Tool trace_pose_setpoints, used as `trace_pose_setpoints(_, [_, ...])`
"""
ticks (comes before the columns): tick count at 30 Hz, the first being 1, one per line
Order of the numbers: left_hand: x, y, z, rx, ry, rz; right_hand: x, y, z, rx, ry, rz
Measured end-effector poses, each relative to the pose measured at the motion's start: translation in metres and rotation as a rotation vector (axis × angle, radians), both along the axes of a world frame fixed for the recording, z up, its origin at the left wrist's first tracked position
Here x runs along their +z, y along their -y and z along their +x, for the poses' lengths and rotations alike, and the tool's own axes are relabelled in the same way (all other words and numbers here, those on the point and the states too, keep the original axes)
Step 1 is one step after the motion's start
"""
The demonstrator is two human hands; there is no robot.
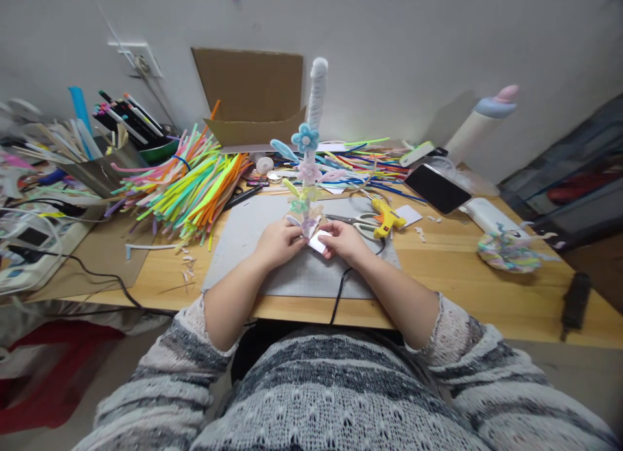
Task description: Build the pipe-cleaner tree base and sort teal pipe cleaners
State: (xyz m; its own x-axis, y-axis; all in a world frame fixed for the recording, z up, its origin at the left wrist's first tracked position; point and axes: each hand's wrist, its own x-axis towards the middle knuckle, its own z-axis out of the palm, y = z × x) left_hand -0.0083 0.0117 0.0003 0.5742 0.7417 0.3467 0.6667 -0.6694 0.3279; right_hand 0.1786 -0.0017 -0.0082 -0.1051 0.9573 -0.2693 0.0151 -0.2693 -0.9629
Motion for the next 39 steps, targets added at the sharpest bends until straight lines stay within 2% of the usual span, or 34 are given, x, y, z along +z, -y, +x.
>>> trace_pose_setpoints(28, [-0.001, 0.0, -0.001, 0.014, 0.02, 0.011, -0.004, -0.009, 0.003, -0.08, 0.016, 0.067])
trace_pose_setpoints(39, [-0.002, 0.0, -0.002, 0.023, 0.005, 0.003, -0.011, -0.016, 0.006, -0.104, 0.001, 0.077])
